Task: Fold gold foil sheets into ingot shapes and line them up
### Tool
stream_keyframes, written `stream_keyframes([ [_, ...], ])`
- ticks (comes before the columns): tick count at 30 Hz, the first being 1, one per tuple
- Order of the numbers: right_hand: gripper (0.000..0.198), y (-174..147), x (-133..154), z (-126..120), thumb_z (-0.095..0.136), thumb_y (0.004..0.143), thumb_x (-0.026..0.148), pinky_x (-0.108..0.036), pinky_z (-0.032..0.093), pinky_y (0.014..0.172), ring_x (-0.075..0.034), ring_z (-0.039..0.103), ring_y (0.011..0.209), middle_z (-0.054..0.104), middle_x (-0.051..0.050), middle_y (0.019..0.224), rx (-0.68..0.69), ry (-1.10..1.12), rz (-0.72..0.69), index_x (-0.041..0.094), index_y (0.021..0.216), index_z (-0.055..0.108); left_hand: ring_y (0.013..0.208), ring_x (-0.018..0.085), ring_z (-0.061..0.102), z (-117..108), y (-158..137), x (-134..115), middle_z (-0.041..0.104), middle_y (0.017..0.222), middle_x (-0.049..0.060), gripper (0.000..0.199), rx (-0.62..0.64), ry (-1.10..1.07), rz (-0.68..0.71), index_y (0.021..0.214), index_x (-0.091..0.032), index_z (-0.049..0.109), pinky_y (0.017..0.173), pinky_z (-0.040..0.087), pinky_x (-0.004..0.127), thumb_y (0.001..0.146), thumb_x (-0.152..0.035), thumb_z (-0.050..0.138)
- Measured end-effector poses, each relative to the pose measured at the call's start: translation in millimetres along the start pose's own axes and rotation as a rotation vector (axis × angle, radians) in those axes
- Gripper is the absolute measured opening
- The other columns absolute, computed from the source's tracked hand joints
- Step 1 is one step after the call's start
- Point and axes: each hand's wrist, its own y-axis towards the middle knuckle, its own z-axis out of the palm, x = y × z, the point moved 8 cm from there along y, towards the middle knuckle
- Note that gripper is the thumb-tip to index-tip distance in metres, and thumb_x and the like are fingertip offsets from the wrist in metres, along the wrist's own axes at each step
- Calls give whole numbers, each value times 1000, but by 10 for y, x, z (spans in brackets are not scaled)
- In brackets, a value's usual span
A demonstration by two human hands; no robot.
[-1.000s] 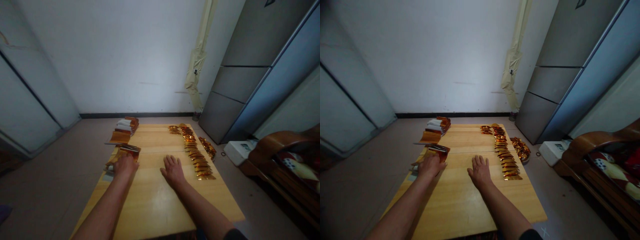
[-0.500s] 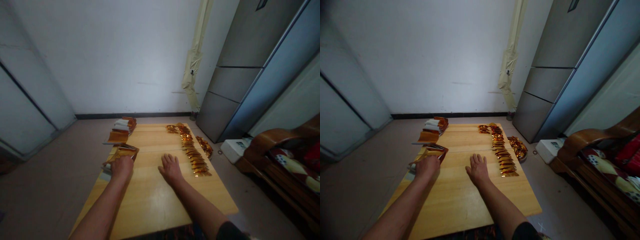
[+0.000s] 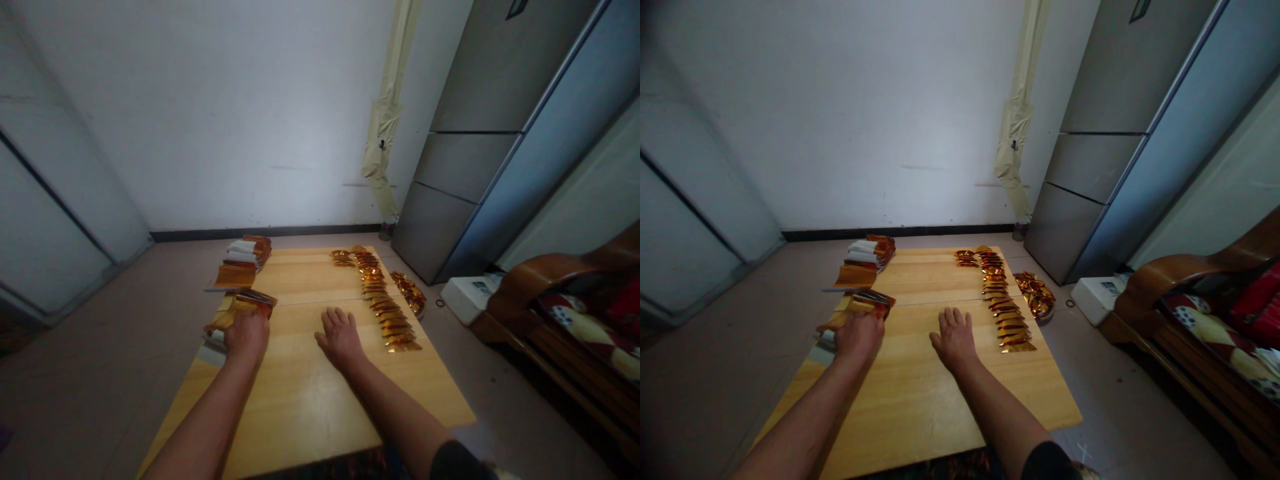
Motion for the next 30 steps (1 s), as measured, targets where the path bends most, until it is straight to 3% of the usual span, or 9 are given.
stream_keyframes([
  [9,52,-8,13,-28,42,95,46,-50,20,112,-29,32,137,43,-12,149,-6,-5,-2,21,141,46,82,33,67,-28,74,55,72,88,20,39,80,14,-46,90,-7,73,74,48,43,88,-15,35],
  [16,51,0,13,-17,44,95,44,-53,20,110,-30,33,136,44,-13,147,-32,20,-11,18,139,47,84,30,66,-95,62,77,71,93,18,42,19,65,-30,97,-12,71,72,44,38,92,-19,30],
  [20,51,0,7,-16,45,94,43,-54,19,111,-30,33,137,44,-12,148,-32,39,-4,18,139,48,83,30,66,-193,20,62,72,91,15,36,35,26,-28,98,-15,71,70,44,37,91,-29,39],
  [23,52,-3,2,-12,45,94,43,-54,19,111,-30,32,137,44,-12,148,-27,45,-4,18,139,47,80,29,67,-313,-1,75,72,89,15,42,50,37,-56,101,-18,71,67,44,35,94,-38,34],
  [26,52,2,-3,4,46,94,43,-55,19,111,-30,32,137,43,-13,148,-27,47,-2,18,139,47,79,28,67,-524,-19,99,72,93,14,46,-12,33,-67,99,-19,70,64,42,33,95,-37,29],
  [30,51,9,11,7,47,94,43,-56,20,110,-31,34,136,45,-13,147,-49,50,-10,18,138,49,69,21,61,-966,-61,147,69,90,11,41,-257,-75,-62,90,-18,66,57,35,27,93,-37,31],
])
